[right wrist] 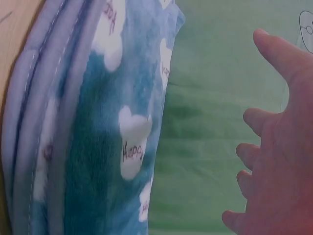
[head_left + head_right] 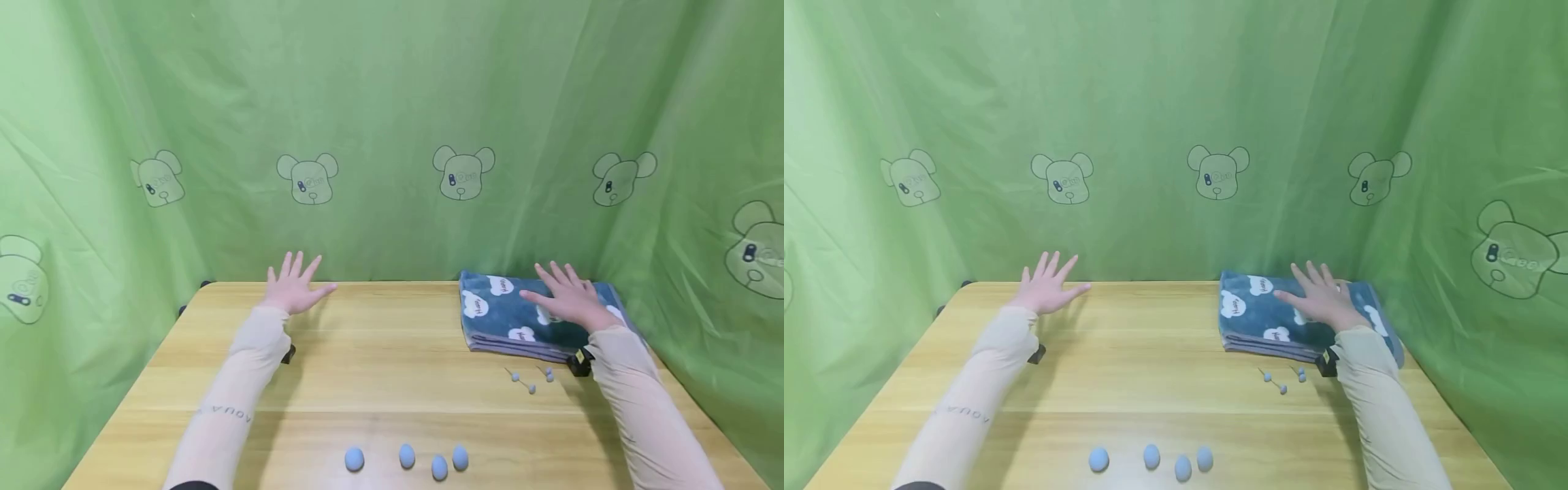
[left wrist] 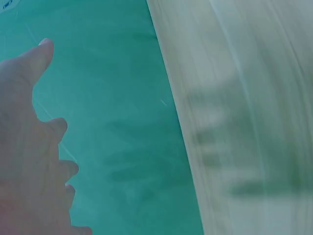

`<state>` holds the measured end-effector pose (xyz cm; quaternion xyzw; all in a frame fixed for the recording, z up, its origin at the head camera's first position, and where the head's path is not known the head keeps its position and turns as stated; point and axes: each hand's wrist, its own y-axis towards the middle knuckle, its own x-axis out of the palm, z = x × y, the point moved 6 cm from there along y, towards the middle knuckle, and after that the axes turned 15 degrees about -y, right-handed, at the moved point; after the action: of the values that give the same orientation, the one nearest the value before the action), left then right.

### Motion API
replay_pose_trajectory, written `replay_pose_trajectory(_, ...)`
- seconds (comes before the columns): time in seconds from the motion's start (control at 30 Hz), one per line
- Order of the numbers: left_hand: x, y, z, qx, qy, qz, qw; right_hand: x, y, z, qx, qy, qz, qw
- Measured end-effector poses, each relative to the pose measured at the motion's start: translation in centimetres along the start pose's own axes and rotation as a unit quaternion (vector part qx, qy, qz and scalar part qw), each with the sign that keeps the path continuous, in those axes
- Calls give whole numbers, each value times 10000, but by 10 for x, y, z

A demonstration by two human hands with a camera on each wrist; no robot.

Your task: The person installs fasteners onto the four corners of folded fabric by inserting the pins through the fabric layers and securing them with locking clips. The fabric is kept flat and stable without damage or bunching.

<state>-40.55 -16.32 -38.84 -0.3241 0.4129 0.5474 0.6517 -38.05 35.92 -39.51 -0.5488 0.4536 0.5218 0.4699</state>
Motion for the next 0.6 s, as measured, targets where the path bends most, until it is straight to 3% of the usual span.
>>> replay_pose_trajectory(0.23,6,15,32,170,2,-119,9998,-7,-3,13,105,-43,-49,9999)
replay_pose_trajectory(0.4,13,31,67,415,189,-252,9986,-5,-3,32,257,-51,-132,9996)
replay_pose_trajectory(0.6,49,48,113,780,608,-616,9932,7,-14,54,376,164,-442,9982)
